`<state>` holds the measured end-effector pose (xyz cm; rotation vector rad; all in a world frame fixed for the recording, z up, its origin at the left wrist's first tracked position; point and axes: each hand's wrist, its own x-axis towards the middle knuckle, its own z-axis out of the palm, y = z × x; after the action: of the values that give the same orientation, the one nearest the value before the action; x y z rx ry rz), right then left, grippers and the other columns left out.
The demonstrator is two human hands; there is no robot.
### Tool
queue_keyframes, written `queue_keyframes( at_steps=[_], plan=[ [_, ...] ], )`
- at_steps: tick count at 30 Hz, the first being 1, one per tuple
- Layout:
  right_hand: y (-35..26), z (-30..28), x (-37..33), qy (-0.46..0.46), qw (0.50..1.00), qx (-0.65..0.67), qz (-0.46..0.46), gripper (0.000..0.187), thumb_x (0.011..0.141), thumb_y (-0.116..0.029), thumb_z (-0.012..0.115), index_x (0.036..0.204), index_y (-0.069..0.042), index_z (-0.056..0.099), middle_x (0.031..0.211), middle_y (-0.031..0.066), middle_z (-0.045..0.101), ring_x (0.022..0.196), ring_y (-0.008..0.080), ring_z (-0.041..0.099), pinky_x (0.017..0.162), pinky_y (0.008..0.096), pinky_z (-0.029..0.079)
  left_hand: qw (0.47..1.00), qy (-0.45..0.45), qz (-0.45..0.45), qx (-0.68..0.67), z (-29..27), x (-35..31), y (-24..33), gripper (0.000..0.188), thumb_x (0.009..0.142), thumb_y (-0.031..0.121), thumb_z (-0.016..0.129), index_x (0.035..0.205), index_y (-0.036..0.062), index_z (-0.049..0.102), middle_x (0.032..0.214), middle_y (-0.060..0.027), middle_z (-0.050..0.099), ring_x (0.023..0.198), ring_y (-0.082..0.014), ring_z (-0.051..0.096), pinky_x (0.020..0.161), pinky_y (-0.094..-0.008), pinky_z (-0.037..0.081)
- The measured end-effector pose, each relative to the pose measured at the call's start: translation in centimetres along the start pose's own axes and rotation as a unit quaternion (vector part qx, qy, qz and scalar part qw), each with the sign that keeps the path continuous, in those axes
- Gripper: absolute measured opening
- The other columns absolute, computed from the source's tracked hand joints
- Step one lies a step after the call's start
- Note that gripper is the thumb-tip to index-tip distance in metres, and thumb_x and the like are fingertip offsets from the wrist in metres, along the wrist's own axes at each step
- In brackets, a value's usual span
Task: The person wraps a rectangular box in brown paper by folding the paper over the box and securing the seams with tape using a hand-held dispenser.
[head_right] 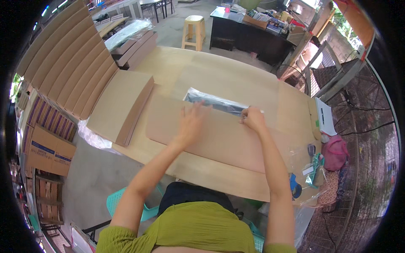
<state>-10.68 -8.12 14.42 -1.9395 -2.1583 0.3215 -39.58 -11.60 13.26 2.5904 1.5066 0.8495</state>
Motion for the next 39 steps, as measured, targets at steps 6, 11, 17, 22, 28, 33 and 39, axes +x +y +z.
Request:
queue_keyframes(
  at_steps=[6,11,17,22,28,33,39],
  plan=[
    [3.4,3.5,4.7,-0.133,0.99,-0.01,0.04,0.02,0.063,-0.024,0.084,0.081,-0.018,0.077,0.093,0.0094,0.073,0.095,0.0302,0.066,0.081,0.0444,0.053,0.994,-0.107,-0.016,-0.005,4.5,-4.5,2.2,0.065,0.09,0.052,0.057,0.149,0.0299,0.041,0.16,-0.0173,0.02,0.146,-0.0422,0.021,0.109,-0.0716,0.013],
    [3.7,4.4,5.6,-0.18,0.982,0.011,0.062,0.018,0.065,-0.02,0.082,0.081,-0.016,0.077,0.095,0.0096,0.073,0.096,0.0301,0.067,0.082,0.0448,0.053,0.991,-0.136,-0.018,0.006,6.7,-4.3,1.5,0.061,0.092,0.055,0.051,0.148,0.0345,0.04,0.159,-0.0197,0.023,0.146,-0.0456,0.017,0.107,-0.0757,0.012],
    [1.9,3.6,7.6,-0.257,0.964,-0.071,0.018,0.019,0.067,-0.024,0.084,0.08,-0.013,0.075,0.089,0.0114,0.073,0.09,0.0306,0.068,0.079,0.0427,0.053,0.982,-0.185,-0.028,0.007,7.9,-3.9,0.8,0.063,0.092,0.057,0.05,0.151,0.0374,0.035,0.161,-0.0192,0.016,0.146,-0.0484,0.014,0.103,-0.0797,0.012],
    [5.8,3.9,17.7,-0.125,0.988,0.08,-0.034,0.011,0.072,-0.014,0.075,0.081,-0.009,0.071,0.091,0.0166,0.07,0.087,0.037,0.066,0.078,0.0428,0.053,0.974,-0.225,-0.039,-0.005,8.1,-3.0,0.9,0.064,0.092,0.058,0.05,0.151,0.0382,0.035,0.162,-0.0194,0.011,0.146,-0.0487,0.012,0.101,-0.081,0.013],
    [12.5,9.9,31.3,-0.023,0.999,0.046,-0.01,0.027,0.071,-0.018,0.081,0.088,-0.006,0.066,0.086,0.0135,0.067,0.084,0.0292,0.065,0.075,0.0403,0.052,0.956,-0.292,-0.043,0.004,8.5,-1.6,0.9,0.066,0.091,0.063,0.048,0.151,0.0398,0.034,0.162,-0.0196,0.011,0.147,-0.0478,0.01,0.101,-0.0809,0.009],
    [11.4,11.9,36.5,-0.008,0.994,-0.08,0.069,0.038,0.071,-0.028,0.082,0.099,-0.008,0.065,0.111,0.0188,0.064,0.112,0.0365,0.057,0.089,0.0559,0.049,0.954,-0.293,-0.069,0.008,9.0,-2.0,0.6,0.064,0.09,0.066,0.047,0.149,0.0434,0.035,0.163,-0.0157,0.015,0.147,-0.0444,0.014,0.102,-0.0794,0.007],
    [12.6,9.8,37.5,-0.137,0.981,-0.105,0.087,0.049,0.072,-0.037,0.083,0.109,-0.011,0.065,0.119,0.0168,0.064,0.119,0.0385,0.054,0.094,0.0576,0.047,0.957,-0.286,-0.058,-0.002,9.2,-1.8,0.6,0.064,0.09,0.066,0.046,0.149,0.0438,0.036,0.162,-0.0152,0.016,0.147,-0.0439,0.016,0.102,-0.0795,0.008]
  ],
)
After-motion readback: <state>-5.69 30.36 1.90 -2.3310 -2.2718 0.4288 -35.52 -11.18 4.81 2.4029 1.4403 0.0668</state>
